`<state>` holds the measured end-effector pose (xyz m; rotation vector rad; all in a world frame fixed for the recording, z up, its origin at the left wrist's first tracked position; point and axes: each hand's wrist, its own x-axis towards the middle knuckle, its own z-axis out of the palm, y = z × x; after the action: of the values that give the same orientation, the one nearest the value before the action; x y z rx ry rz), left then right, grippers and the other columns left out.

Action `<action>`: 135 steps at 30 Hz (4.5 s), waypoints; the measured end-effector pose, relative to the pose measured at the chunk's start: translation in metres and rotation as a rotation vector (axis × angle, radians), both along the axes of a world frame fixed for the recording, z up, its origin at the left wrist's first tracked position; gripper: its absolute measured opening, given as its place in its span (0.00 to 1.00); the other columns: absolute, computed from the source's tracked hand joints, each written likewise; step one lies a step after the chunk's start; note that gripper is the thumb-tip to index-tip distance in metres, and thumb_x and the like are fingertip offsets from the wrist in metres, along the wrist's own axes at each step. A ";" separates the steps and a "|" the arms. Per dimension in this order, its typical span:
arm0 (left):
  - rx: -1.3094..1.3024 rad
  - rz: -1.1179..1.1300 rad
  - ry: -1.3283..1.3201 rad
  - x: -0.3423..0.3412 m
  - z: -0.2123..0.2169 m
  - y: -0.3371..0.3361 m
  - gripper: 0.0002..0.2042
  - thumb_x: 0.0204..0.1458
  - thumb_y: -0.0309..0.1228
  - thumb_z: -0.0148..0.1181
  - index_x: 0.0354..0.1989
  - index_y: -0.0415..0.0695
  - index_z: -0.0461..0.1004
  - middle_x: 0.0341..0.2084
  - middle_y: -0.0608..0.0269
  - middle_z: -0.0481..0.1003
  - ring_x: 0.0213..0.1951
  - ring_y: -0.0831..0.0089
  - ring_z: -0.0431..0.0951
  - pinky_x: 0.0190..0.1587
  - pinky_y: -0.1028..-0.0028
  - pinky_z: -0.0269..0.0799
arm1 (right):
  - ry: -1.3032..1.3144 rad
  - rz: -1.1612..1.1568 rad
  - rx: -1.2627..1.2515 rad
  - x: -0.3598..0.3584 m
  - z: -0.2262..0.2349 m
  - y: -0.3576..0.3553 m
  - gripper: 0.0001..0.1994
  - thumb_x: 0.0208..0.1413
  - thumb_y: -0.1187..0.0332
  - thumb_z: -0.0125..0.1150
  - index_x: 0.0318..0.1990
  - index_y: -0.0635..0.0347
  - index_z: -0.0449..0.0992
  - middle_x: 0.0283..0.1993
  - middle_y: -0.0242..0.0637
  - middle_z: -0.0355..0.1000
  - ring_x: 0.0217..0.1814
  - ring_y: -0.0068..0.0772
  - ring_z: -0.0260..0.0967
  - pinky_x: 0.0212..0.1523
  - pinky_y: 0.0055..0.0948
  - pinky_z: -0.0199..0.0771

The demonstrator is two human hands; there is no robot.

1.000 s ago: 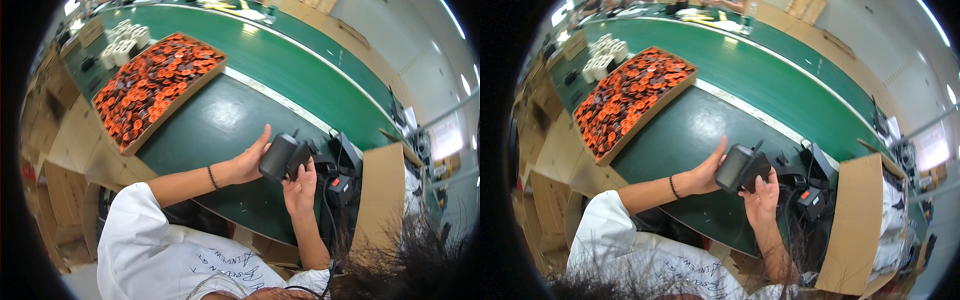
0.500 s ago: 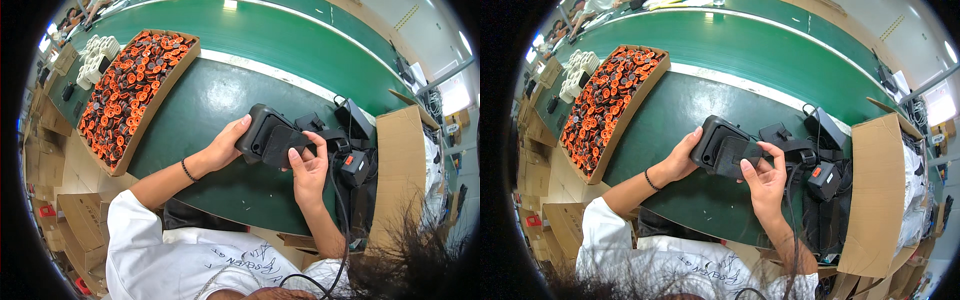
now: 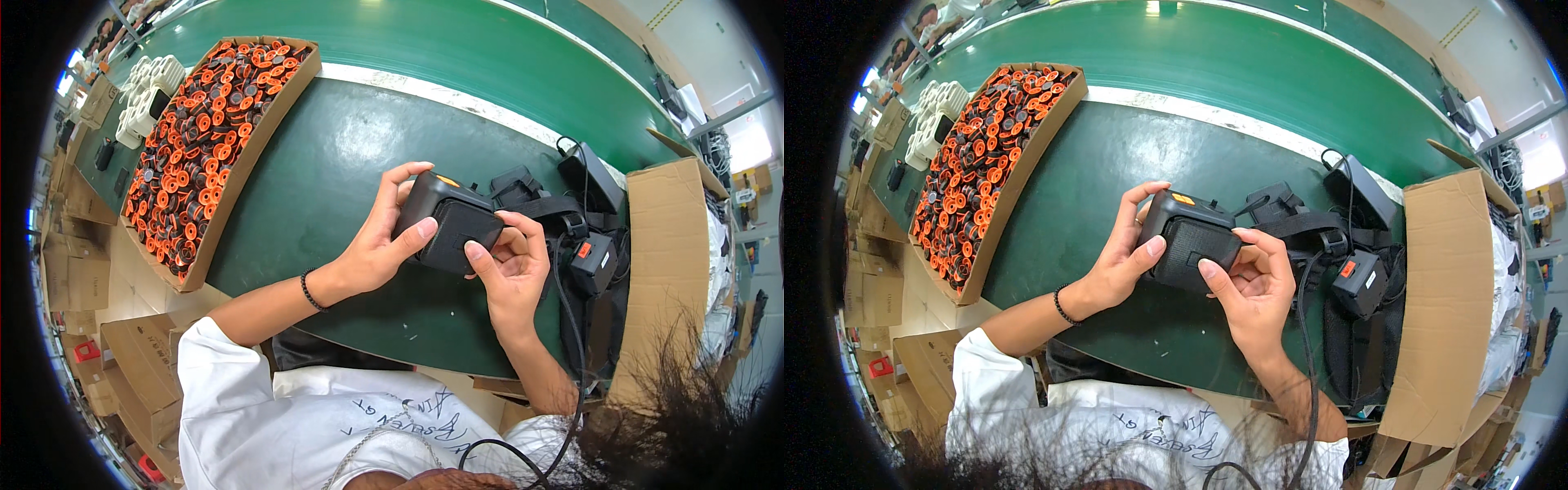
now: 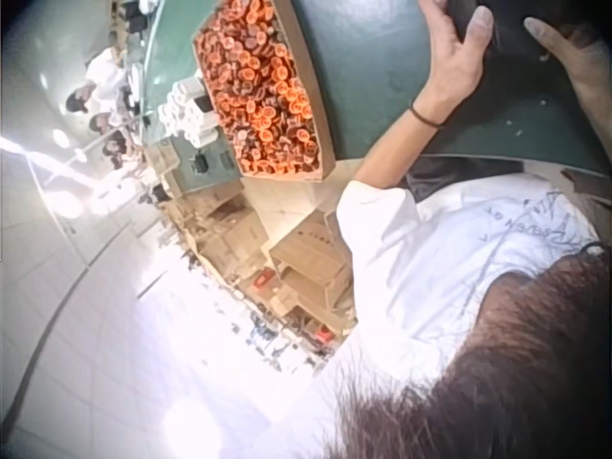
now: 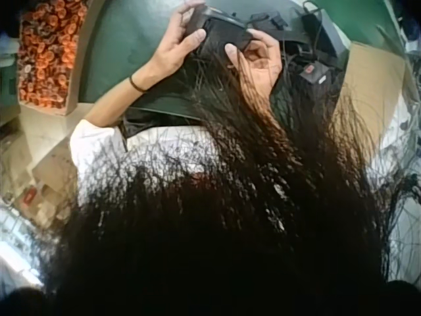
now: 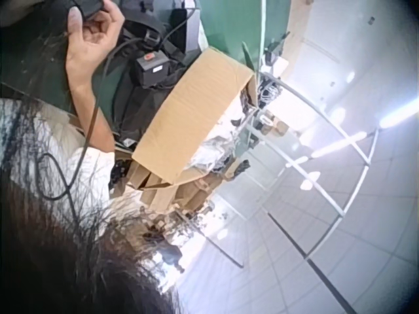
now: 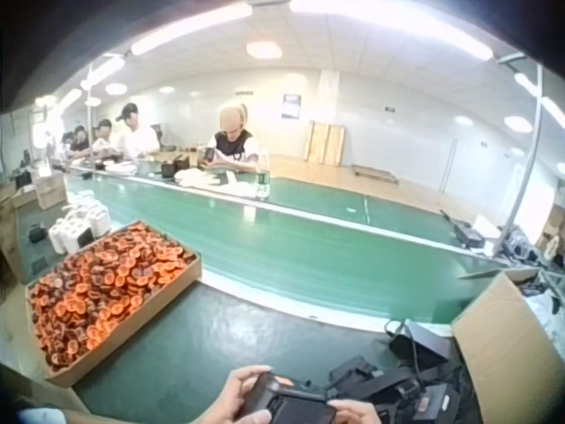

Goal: The person assembles small electronic device components and orange plastic parts with a battery pack by hand, then packs the completed electronic devices into cardboard boxes.

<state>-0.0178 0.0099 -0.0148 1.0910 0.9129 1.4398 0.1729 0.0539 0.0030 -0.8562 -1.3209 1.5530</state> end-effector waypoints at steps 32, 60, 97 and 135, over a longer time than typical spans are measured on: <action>0.073 -0.124 0.234 0.001 0.011 -0.005 0.33 0.64 0.35 0.47 0.72 0.41 0.39 0.59 0.49 0.59 0.61 0.62 0.61 0.68 0.60 0.53 | -0.034 0.184 0.035 0.005 -0.015 -0.004 0.29 0.71 0.52 0.44 0.68 0.69 0.55 0.62 0.40 0.61 0.65 0.30 0.57 0.69 0.32 0.51; 0.036 -0.006 0.247 0.010 0.007 -0.008 0.32 0.69 0.49 0.40 0.72 0.41 0.44 0.59 0.52 0.61 0.62 0.66 0.62 0.66 0.65 0.54 | 0.071 0.248 -0.057 0.004 -0.012 0.006 0.28 0.68 0.52 0.54 0.62 0.67 0.60 0.58 0.38 0.64 0.61 0.26 0.60 0.65 0.28 0.56; 0.102 -0.022 0.530 -0.001 0.014 -0.002 0.46 0.53 0.39 0.61 0.75 0.42 0.39 0.68 0.47 0.53 0.69 0.57 0.57 0.68 0.57 0.58 | -0.063 0.084 0.200 -0.001 -0.004 0.001 0.34 0.46 0.75 0.77 0.60 0.70 0.64 0.59 0.45 0.66 0.60 0.36 0.70 0.49 0.31 0.84; 0.094 0.037 0.292 0.002 0.017 0.002 0.46 0.50 0.35 0.72 0.73 0.42 0.46 0.62 0.49 0.60 0.63 0.58 0.64 0.64 0.60 0.62 | 0.043 0.198 0.038 0.003 0.008 -0.003 0.39 0.59 0.72 0.65 0.71 0.75 0.48 0.64 0.53 0.65 0.65 0.37 0.66 0.62 0.34 0.69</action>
<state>-0.0162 0.0116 0.0023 1.3863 1.0835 1.3862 0.1764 0.0514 0.0112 -0.6808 -1.4346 1.6826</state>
